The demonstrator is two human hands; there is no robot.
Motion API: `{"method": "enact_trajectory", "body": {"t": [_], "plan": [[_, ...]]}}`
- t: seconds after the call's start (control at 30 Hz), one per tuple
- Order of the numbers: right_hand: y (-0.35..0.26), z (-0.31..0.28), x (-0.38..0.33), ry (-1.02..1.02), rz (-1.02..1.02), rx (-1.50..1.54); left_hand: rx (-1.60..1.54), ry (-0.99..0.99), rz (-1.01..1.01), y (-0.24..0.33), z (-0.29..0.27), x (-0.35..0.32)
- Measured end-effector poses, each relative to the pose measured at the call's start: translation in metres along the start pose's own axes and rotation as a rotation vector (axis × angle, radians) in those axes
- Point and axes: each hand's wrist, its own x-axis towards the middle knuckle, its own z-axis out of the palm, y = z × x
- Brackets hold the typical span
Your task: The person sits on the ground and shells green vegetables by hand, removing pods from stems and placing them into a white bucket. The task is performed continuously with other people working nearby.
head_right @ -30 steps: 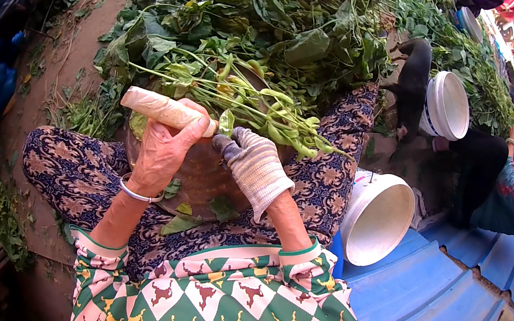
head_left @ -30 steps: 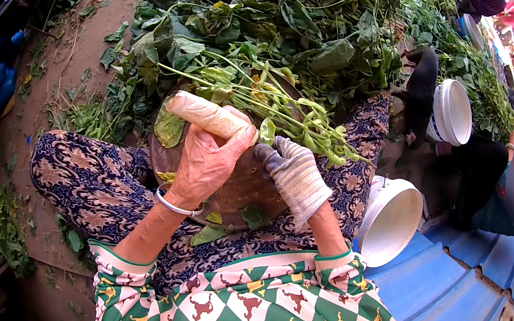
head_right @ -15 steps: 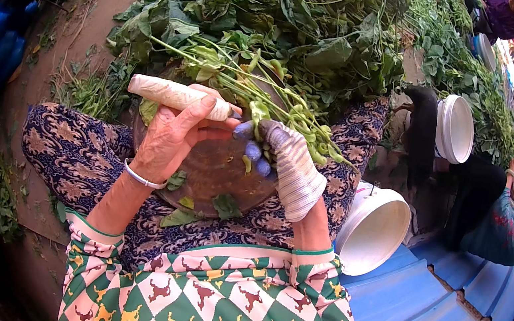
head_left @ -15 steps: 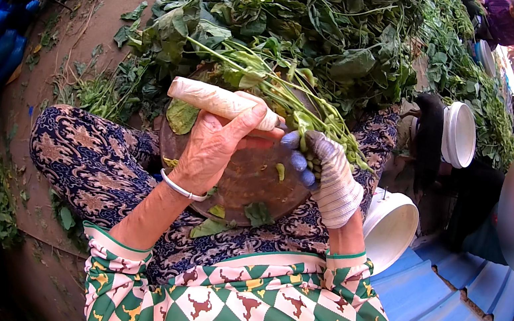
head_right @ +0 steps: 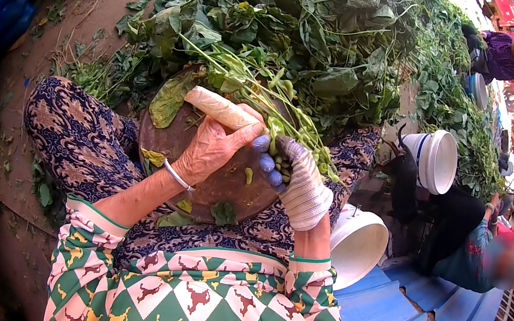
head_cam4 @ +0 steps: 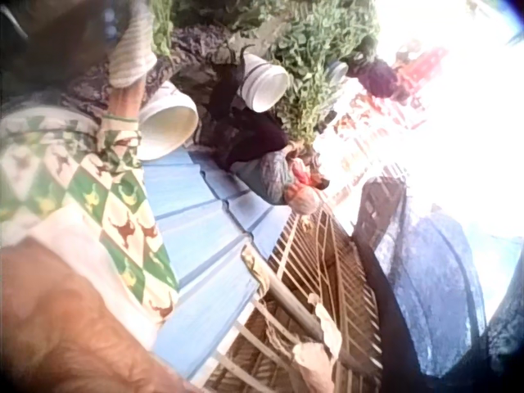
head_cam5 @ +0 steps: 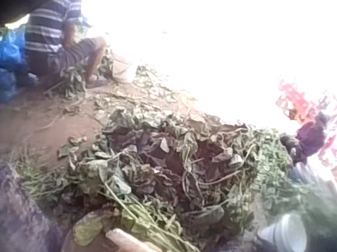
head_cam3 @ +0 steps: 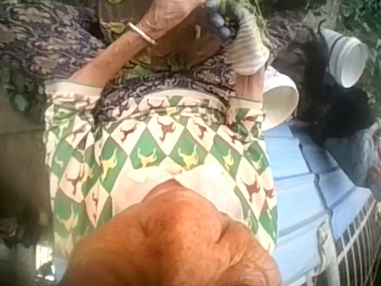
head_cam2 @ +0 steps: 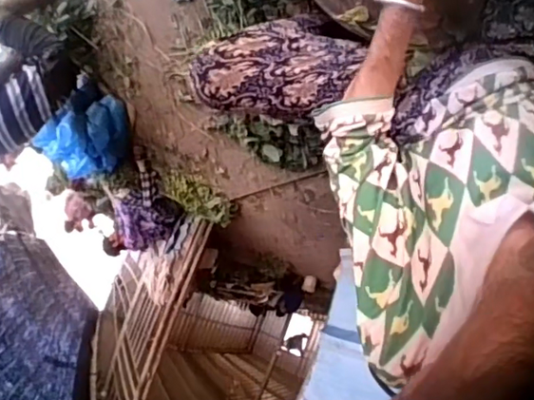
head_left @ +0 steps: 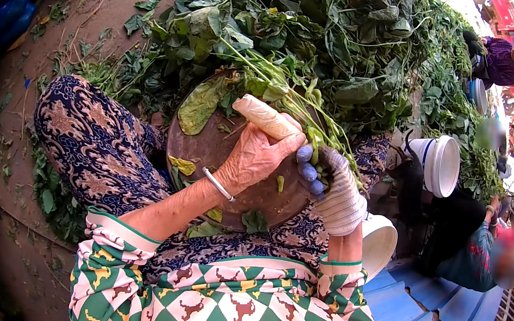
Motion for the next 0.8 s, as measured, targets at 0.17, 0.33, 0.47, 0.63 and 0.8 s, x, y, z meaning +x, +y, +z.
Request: {"method": "enact_trajectory", "body": {"t": [0.17, 0.33, 0.47, 0.63, 0.8], "plan": [[-0.007, 0.0, -0.006, -0.006, -0.005, -0.143, 0.17, 0.005, 0.073, 0.009, 0.006, 0.01], [-0.005, -0.007, -0.003, -0.191, -0.092, -0.132, 0.164, 0.015, 0.062, 0.021, 0.002, 0.006], [0.005, -0.032, 0.0, -0.217, -0.047, -0.016, 0.271, -0.07, 0.073, 0.032, 0.011, 0.009], [0.006, -0.035, -0.006, -0.18, -0.051, 0.001, 0.237, -0.113, -0.054, 0.042, 0.011, 0.01], [0.004, -0.032, -0.012, -0.222, -0.041, 0.025, 0.169, -0.092, -0.092, 0.045, 0.006, 0.014]]}}
